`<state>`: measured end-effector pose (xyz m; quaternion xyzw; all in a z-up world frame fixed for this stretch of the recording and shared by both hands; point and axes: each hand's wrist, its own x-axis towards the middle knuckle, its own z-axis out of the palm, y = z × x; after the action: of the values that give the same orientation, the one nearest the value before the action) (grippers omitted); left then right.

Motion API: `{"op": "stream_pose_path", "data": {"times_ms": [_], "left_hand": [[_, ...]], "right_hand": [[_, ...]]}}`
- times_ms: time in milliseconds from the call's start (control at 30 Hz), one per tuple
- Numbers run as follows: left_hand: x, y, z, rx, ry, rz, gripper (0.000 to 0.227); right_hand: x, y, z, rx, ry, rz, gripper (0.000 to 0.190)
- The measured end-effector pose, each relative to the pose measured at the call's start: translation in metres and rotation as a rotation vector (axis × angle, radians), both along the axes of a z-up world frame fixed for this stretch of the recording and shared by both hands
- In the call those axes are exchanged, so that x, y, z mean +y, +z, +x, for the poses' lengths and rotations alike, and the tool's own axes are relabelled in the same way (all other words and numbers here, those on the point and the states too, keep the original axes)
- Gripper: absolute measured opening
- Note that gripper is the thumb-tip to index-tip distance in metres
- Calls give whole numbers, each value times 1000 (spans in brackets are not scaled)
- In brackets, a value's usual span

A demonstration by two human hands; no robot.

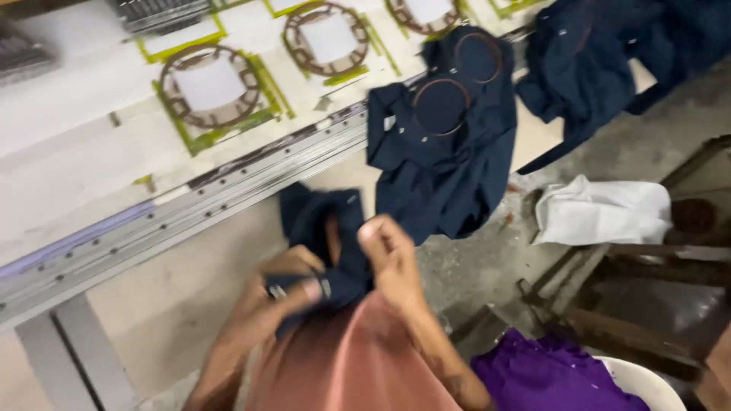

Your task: Loading navy blue shirts mounted on embroidery hoops into the stations of a multi-head embroidery machine.

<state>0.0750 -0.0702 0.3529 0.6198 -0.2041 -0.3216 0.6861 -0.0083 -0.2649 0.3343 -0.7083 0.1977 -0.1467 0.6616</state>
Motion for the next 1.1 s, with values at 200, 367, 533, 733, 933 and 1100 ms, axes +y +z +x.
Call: {"op": "stream_pose_path", "data": {"times_ms": [200,367,533,733,933,1100], "left_hand": [[10,-1,-9,213,-245,212,27],[-8,-1,-18,104,94,527,36],[19,-7,-10,76,107,179,34],[38,61,7,-107,-91,574,40],[11,50,-14,-830,142,386,57],[41,73,6,-773,-65,182,40]], "right_hand": [[6,10,14,-23,82,14,29],[6,1,16,-55,199,-48,22],[-13,-6,26,-312,403,-71,46],[-28,10,73,-446,790,-376,13],[4,118,65,-495,779,-570,20],[-43,132,83,-322,1384,-335,37]]}}
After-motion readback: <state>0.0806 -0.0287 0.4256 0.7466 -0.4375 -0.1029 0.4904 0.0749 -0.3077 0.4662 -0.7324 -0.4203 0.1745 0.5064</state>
